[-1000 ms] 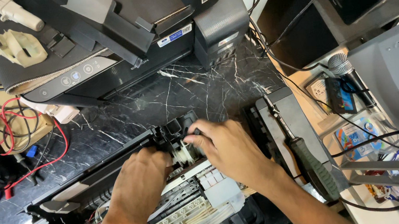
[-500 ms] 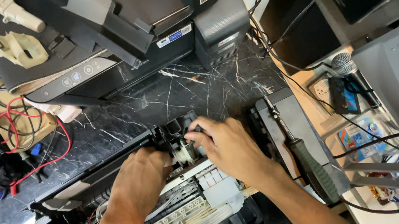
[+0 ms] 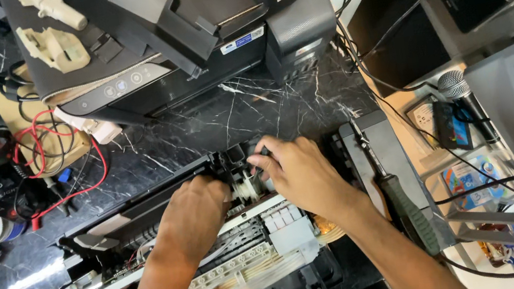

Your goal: The person uses a screwdriver to adjust and tighten screws on internal components of an Epson printer. They repeatedly manipulate a white plastic gear assembly and surrounding parts while the printer remains open on a workbench.

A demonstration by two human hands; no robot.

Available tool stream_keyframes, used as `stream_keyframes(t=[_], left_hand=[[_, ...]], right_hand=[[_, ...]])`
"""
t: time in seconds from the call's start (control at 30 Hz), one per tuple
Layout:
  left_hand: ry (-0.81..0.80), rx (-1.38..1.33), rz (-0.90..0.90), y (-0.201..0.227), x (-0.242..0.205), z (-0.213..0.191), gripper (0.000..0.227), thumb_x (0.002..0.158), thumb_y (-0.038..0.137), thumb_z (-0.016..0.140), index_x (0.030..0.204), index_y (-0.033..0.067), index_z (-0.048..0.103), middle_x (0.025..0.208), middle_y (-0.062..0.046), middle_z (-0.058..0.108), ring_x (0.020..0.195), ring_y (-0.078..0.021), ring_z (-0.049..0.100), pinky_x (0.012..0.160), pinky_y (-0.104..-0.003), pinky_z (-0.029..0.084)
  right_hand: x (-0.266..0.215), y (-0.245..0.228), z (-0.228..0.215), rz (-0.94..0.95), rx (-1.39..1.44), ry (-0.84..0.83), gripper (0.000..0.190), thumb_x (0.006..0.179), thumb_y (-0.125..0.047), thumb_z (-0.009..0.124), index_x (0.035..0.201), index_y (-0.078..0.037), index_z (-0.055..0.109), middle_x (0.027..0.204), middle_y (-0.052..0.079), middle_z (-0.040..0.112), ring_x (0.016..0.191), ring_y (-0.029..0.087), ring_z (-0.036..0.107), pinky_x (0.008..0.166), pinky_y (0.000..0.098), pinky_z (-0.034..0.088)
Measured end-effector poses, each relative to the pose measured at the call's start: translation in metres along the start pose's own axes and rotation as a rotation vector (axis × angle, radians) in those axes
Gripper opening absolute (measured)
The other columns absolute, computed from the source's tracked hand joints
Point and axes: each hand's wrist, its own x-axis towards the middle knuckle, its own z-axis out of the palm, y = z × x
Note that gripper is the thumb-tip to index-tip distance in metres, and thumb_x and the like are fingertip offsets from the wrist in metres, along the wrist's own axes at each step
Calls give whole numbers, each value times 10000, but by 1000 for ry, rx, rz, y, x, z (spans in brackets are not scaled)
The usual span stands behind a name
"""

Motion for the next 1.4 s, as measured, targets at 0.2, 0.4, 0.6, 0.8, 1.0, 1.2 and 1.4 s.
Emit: stream_keyframes(t=[0.2, 0.4, 0.6, 0.8, 1.0, 1.2, 1.4], left_hand=[[-54, -49, 9, -4, -19, -28, 184, 1041, 309, 696, 1008, 254, 869, 1008, -59, 807, 977, -342, 841, 843, -426, 693], [181, 102, 64, -8, -19, 22, 125, 920, 327, 749, 1007, 246, 787, 962, -17, 752, 909, -292, 807, 776, -413, 642], [425, 189, 147, -20, -19, 71, 154, 894, 233, 656, 1043, 198, 635, 947, -89, 640, 891, -368, 694, 816, -476, 533], [294, 138, 71, -18, -2, 76, 159, 868, 300, 716, 1016, 282, 662, 1025, -13, 689, 960, -318, 737, 848, -446, 566], [305, 150, 54, -13, -9, 64, 139, 876, 233, 698, 1008, 264, 671, 1003, -21, 696, 938, -314, 739, 833, -425, 567], [154, 278, 192, -13, -29, 1, 163, 986, 110, 674, 1087, 238, 665, 940, 21, 734, 901, -219, 713, 886, -396, 557], [204, 182, 223, -17, -27, 14, 116, 970, 180, 689, 1068, 242, 684, 950, 16, 720, 949, -260, 689, 911, -447, 540]], right_hand=[[-4, 1, 12, -21, -16, -25, 252, 1160, -355, 627, 1187, -152, 774, 802, 67, 894, 859, 402, 865, 823, 563, 647], [-6, -5, 15, -45, -22, -22, 244, 1147, -359, 636, 1198, -168, 780, 815, 59, 903, 845, 398, 865, 780, 523, 649], [-22, -25, 9, -16, -64, 24, 248, 1124, -418, 661, 1176, -240, 826, 783, 35, 911, 820, 375, 869, 737, 489, 657], [-30, -17, 13, -96, -24, 72, 174, 1107, -337, 713, 1133, -232, 850, 700, 102, 854, 714, 387, 846, 643, 432, 635], [-34, -14, 26, -243, 56, 118, 158, 1087, -236, 758, 1139, -177, 896, 869, 180, 901, 797, 440, 862, 685, 460, 671], [-56, -6, 25, -432, 26, 53, 225, 1051, -102, 787, 1250, 4, 796, 1185, 164, 835, 1047, 280, 842, 988, 398, 695], [-52, 5, 26, -320, 63, -1, 232, 1091, -139, 729, 1283, -22, 787, 1205, 132, 835, 1068, 256, 848, 972, 375, 694]])
